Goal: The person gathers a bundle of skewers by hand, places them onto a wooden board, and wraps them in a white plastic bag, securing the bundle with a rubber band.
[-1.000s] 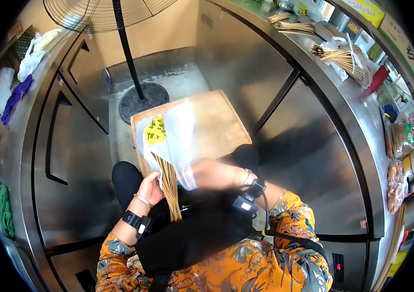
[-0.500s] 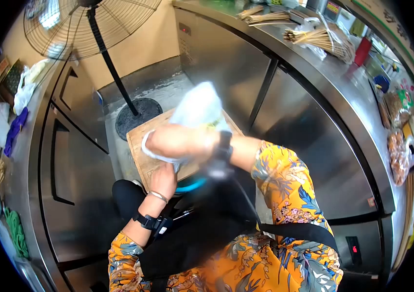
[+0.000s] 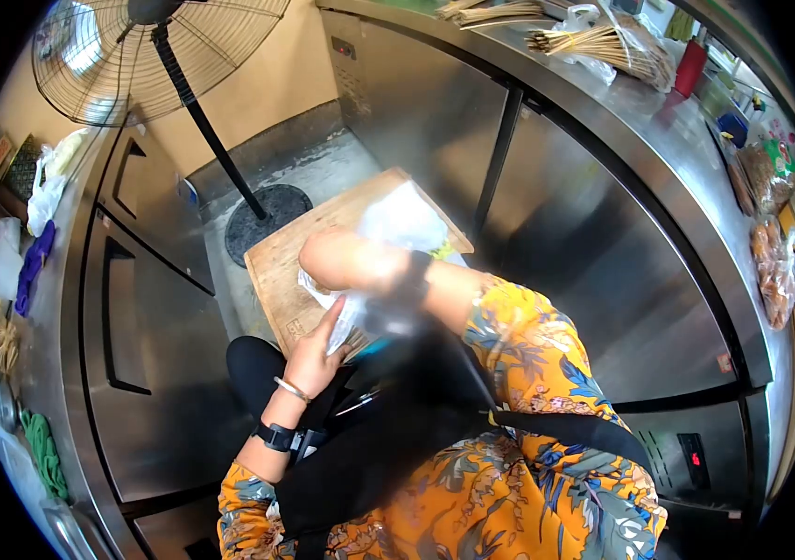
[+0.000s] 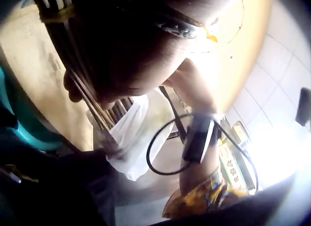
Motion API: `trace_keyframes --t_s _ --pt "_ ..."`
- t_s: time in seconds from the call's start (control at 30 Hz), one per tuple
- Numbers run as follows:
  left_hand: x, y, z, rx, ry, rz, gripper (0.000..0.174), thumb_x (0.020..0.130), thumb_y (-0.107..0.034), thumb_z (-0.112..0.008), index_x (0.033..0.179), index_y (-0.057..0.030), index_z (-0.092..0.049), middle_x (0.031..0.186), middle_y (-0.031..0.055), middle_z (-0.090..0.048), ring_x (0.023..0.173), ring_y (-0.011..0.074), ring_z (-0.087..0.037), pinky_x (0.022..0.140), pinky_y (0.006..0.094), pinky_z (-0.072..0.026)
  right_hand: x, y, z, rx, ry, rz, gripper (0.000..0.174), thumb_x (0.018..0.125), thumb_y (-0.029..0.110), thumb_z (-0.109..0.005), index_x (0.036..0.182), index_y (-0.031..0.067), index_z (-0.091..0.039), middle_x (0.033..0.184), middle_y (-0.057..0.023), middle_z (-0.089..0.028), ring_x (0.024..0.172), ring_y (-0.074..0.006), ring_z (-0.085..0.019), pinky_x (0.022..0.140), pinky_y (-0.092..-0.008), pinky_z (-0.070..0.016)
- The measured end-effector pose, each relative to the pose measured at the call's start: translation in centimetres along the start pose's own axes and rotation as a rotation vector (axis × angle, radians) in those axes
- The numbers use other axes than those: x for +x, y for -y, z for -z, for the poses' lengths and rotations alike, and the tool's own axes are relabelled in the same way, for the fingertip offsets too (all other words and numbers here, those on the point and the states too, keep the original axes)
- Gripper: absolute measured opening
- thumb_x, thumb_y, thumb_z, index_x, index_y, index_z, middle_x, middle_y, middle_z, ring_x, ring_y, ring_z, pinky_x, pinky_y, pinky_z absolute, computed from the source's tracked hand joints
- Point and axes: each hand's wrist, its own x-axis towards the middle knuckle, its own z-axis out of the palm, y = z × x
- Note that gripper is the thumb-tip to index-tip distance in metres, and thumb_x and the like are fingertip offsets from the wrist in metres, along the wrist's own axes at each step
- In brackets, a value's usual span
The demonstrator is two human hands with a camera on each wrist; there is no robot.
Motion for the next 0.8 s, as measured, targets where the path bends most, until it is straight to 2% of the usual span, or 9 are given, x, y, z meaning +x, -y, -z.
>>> trace_keyframes --t_s 0.1,0.17,0.2,0.27,0.33,0.37,0.47,0.6,0.8 --pt "-1.1 3.6 -1.2 -0.265 -0.128 -0.033 0.072 0.078 -0.003 -0.063 0.140 -0.0101 -0.026 0.113 0.0161 -0.057 0.085 0.0263 -0.063 0.075 0.0338 -0.0513 -4.8 1.0 4.4 0.468 -0.310 0.222 0.013 0.079 0.013 -0.059 0.073 0.0024 -0.063 0.062 -0.0137 -0.056 0.060 -0.0284 -0.058 0.058 -0.0357 -0.0473" --pt "-1.5 4.6 -0.7 -0.982 0.011 0.223 0.072 0.080 -0.006 -0.062 0.141 -0.0123 -0.023 0.109 0.0117 -0.056 0.074 0.0199 -0.061 0.060 0.0287 -0.0524 -8.5 -0.3 5.6 0.897 0.091 0.465 0.013 0.087 0.008 -0.055 0.078 0.0011 -0.061 0.068 -0.0083 -0.060 0.059 -0.0170 -0.056 0.058 -0.0299 -0.0459" --pt "-1.6 3.3 0.4 -1.140 0.006 0.274 0.069 0.081 -0.008 -0.062 0.139 -0.0120 -0.026 0.106 0.0104 -0.055 0.071 0.0181 -0.060 0.056 0.0272 -0.0509 -9.7 -0.9 4.7 1.164 0.356 0.381 0.013 0.088 0.011 -0.055 0.083 0.0003 -0.062 0.074 -0.0065 -0.063 0.064 -0.0135 -0.058 0.061 -0.0264 -0.0475" --pt "-1.7 2.3 1.6 -1.462 0.043 0.272 0.064 0.081 -0.009 -0.061 0.137 -0.0096 -0.030 0.105 0.0090 -0.054 0.070 0.0163 -0.057 0.054 0.0261 -0.0492 -10.2 -2.4 -0.1 1.100 0.458 0.121 0.016 0.088 0.013 -0.057 0.095 0.0002 -0.061 0.085 -0.0086 -0.064 0.077 -0.0135 -0.061 0.071 -0.0249 -0.0487" --pt "-1.8 2.9 1.1 -1.791 0.169 0.158 0.062 0.082 -0.009 -0.060 0.136 -0.0055 -0.031 0.109 0.0090 -0.053 0.073 0.0163 -0.057 0.056 0.0268 -0.0487 -8.9 -3.6 -7.0 0.970 0.125 0.003 0.026 0.088 0.015 -0.057 0.108 -0.0008 -0.057 0.102 -0.0108 -0.062 0.093 -0.0139 -0.058 0.084 -0.0267 -0.0465" --pt "-1.8 2.1 1.0 -1.774 0.120 0.244 0.057 0.083 -0.018 -0.061 0.132 -0.0060 -0.036 0.100 0.0082 -0.054 0.060 0.0159 -0.053 0.049 0.0250 -0.0430 -8.3 -3.8 -8.9 1.082 0.021 -0.092 0.034 0.089 0.016 -0.056 0.118 -0.0010 -0.051 0.115 -0.0109 -0.057 0.102 -0.0153 -0.054 0.091 -0.0308 -0.0436" --pt "-2.5 3.2 -0.6 -1.913 0.197 0.324 0.056 0.082 -0.020 -0.062 0.131 -0.0069 -0.038 0.097 0.0059 -0.056 0.060 0.0148 -0.052 0.048 0.0248 -0.0415 -6.2 -3.6 -12.0 1.805 0.044 -0.154 0.042 0.087 0.025 -0.057 0.122 0.0042 -0.047 0.111 -0.0076 -0.057 0.093 -0.0156 -0.056 0.082 -0.0300 -0.0451" --pt "-3.3 3.1 -1.2 -1.913 0.212 0.338 0.054 0.083 -0.022 -0.062 0.130 -0.0081 -0.039 0.089 0.0040 -0.056 0.059 0.0144 -0.052 0.047 0.0253 -0.0415 -0.9 -5.3 -22.1 2.054 -0.087 -0.004 0.037 0.087 0.023 -0.057 0.119 0.0046 -0.050 0.102 -0.0049 -0.058 0.088 -0.0149 -0.056 0.077 -0.0293 -0.0470" --pt "-3.0 3.2 0.7 -1.624 -0.081 0.237 0.071 0.082 -0.006 -0.054 0.143 -0.0184 -0.019 0.107 0.0119 -0.056 0.067 0.0201 -0.059 0.052 0.0292 -0.0502 -3.1 -4.7 -19.8 2.322 -0.213 -0.153 0.028 0.089 0.018 -0.052 0.112 0.0018 -0.052 0.097 -0.0085 -0.057 0.090 -0.0188 -0.056 0.078 -0.0333 -0.0473"
